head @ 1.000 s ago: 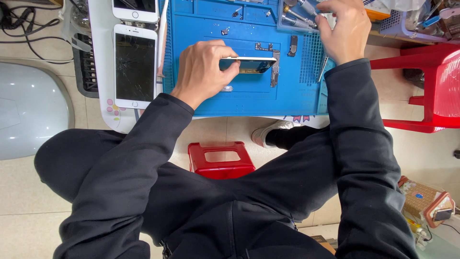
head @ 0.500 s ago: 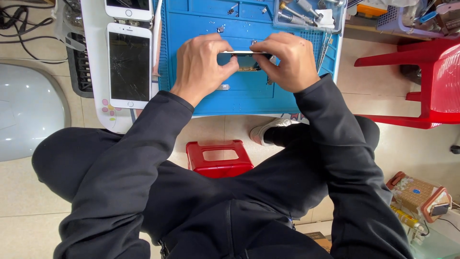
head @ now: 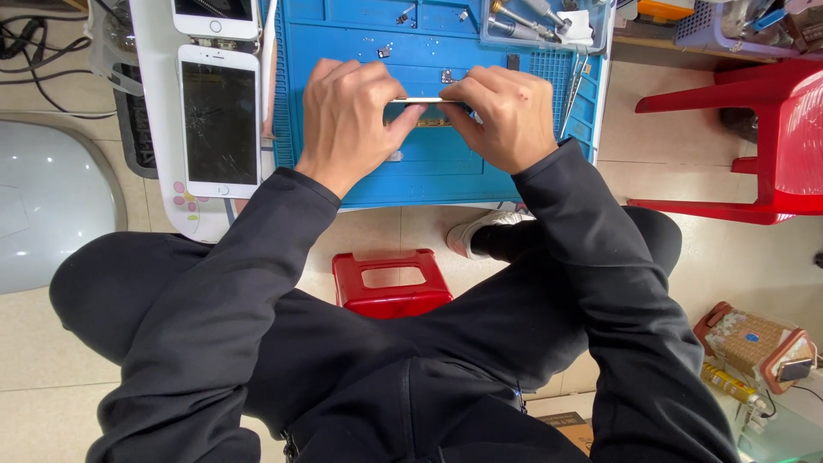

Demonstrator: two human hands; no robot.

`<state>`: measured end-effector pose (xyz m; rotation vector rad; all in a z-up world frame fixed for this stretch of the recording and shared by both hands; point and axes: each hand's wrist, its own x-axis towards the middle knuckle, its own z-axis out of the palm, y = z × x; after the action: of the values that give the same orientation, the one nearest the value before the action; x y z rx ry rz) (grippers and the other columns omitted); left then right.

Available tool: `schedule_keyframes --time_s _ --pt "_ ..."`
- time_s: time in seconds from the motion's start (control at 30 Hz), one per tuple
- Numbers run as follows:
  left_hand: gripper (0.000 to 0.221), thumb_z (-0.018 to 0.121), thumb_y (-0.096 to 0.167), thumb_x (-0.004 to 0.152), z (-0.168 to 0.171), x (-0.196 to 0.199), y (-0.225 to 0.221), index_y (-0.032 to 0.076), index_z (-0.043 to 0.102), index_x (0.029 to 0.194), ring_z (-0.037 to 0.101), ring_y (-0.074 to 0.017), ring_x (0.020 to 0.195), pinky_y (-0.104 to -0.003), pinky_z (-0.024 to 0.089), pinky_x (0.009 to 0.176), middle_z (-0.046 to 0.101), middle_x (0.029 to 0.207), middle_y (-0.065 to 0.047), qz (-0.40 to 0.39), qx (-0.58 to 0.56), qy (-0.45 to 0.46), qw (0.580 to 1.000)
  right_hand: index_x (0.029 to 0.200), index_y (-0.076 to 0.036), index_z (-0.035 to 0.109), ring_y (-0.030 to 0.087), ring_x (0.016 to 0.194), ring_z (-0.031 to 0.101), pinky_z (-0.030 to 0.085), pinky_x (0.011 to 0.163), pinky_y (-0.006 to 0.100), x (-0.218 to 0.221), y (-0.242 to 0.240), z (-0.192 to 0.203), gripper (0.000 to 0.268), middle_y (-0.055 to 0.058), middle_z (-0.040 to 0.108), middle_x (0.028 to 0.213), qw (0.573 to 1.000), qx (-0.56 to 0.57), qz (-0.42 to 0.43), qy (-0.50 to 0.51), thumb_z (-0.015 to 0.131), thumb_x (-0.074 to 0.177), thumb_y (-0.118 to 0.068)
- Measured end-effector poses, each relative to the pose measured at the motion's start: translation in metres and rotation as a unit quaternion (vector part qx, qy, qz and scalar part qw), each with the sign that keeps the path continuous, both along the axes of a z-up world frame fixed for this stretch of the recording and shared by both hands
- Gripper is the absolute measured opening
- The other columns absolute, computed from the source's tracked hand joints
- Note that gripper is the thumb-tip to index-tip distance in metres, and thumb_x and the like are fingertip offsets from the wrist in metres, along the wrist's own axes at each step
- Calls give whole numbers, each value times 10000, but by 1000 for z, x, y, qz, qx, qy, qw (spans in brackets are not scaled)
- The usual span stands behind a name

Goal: The person is repairing a smartphone by using a screwdriver to remove screws from the device's back casing. They then use tweezers to carefully lift and disconnect internal ribbon cables and components from the motherboard.

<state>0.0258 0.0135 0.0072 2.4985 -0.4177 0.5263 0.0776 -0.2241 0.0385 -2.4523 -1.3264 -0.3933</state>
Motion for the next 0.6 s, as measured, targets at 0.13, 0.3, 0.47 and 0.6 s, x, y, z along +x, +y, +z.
schedule_keyframes --time_s 0.13,0.3,0.47,0.6 --pt "202 872 315 981 -3 2 1 134 820 908 674 -269 714 -420 429 609 743 852 -11 -37 -12 3 999 1029 -130 743 204 670 605 403 537 351 -2 -1 -2 122 12 675 856 1000 5 1 -17 819 1100 -193" --pt "88 858 239 998 2 5 1 156 853 968 721 -257 768 -400 463 600 814 918 -17 -69 -34 -3 997 1091 -122 756 218 688 609 398 533 362 2 -5 -2 69 26 699 897 1000 4 18 -15 748 1136 -173" --pt "95 868 234 1005 0 6 2 157 860 949 720 -243 746 -378 447 549 810 892 -7 -69 -32 -13 997 1278 -117 730 232 853 692 422 509 364 -1 -16 1 318 43 748 1082 998 -57 28 -12 652 1047 86" --pt "101 879 250 1002 -2 6 3 161 860 959 713 -236 748 -377 438 567 806 884 -1 -67 -20 -19 997 1357 -70 680 313 972 742 522 592 415 -5 -18 3 368 119 755 1184 997 -44 33 54 576 1053 111"
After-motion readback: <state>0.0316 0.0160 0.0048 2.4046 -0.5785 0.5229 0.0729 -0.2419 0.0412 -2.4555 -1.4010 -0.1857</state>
